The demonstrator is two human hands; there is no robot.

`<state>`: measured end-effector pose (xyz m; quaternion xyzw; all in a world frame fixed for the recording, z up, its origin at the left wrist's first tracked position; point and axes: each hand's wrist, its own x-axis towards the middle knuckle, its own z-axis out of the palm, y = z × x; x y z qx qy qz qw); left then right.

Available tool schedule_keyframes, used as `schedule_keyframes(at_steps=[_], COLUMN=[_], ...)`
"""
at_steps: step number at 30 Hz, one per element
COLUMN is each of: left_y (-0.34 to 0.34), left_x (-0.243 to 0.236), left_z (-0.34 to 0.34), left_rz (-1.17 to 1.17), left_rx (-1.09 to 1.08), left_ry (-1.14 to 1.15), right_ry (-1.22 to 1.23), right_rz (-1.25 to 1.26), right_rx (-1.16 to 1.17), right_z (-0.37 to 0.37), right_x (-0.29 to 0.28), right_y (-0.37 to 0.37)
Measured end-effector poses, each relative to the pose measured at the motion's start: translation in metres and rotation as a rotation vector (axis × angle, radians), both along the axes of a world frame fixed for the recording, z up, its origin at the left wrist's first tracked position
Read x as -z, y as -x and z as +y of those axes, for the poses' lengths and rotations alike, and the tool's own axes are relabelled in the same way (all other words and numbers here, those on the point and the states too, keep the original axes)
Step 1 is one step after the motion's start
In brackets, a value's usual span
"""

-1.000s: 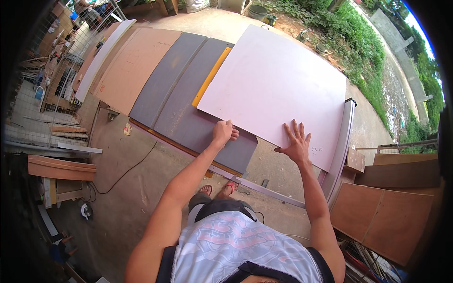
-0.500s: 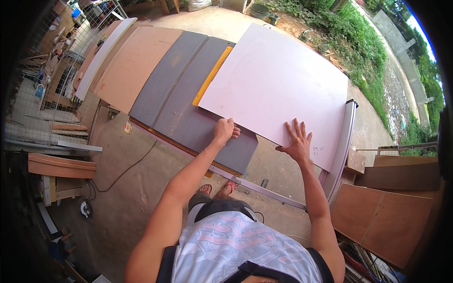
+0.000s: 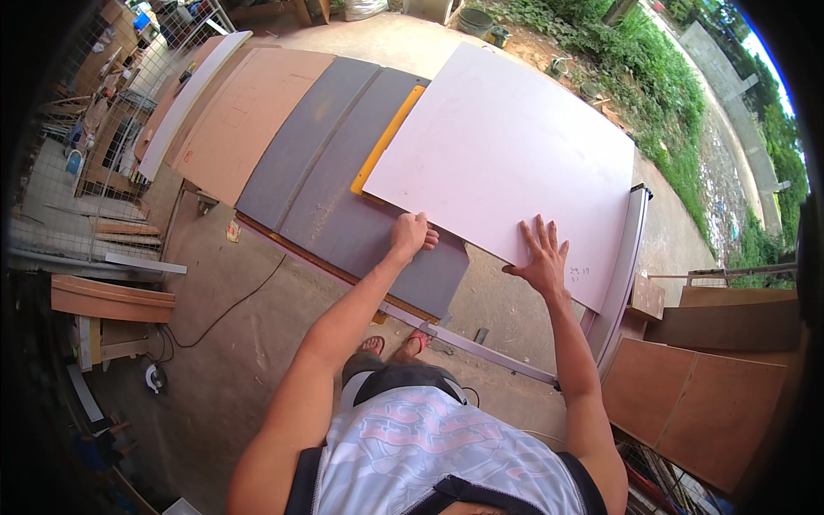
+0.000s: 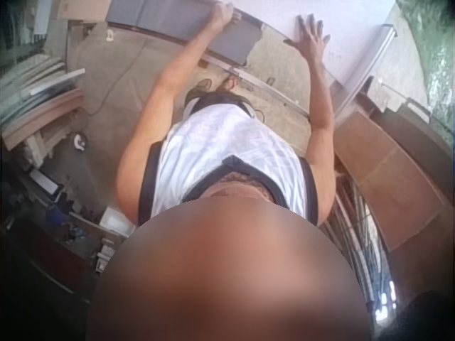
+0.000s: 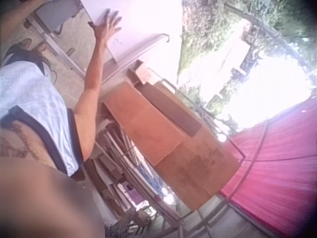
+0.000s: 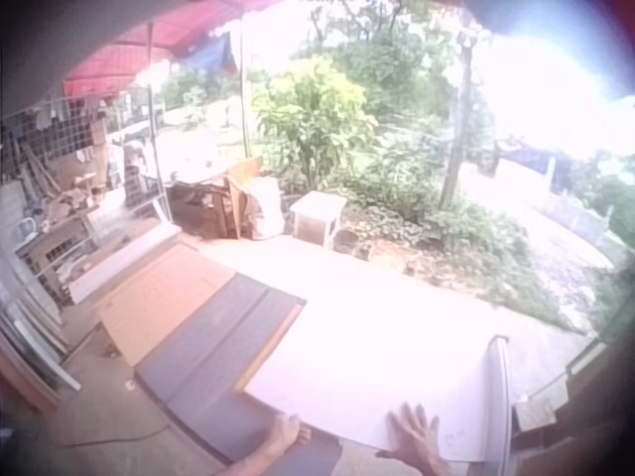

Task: The person carries a large white panel to a table saw, adjusts the fence, and cuts the panel into smaller pieces. They then carry the cut pieces to a cabinet frame and fit one piece into the cabinet.

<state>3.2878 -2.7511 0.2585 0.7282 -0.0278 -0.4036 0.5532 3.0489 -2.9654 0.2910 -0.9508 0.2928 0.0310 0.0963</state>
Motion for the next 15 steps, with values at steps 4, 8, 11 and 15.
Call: schedule_keyframes(at_steps=[4,8,11,15], left_y=[-0.0004,-0.0015,-0.0028,-0.0037], left_x=[0.0002,0.0003,0.0011,0.0024], left_z=[-0.0018,-0.0033,-0.0048,-0.0066], left_rz=[0.000,-0.005,-0.006,-0.006], left_rx=[-0.004,0.000,0.005,0.002], left_ry=[0.000,-0.015,-0.019,-0.004], right_ry=[0.007,0.000,-0.003,-0.005], right_rz=[-0.011,-0.008,0.002,0.004], right_rx=[-0.002,-0.003,0.000,0.004], right_z=[-0.0021,-0.0040,-0.0052,-0.0072], right_x=[0.0010,0.0013,0.0013,0.0005], right_y=[-0.0006,-0.0012,-0.0020,-0.0033])
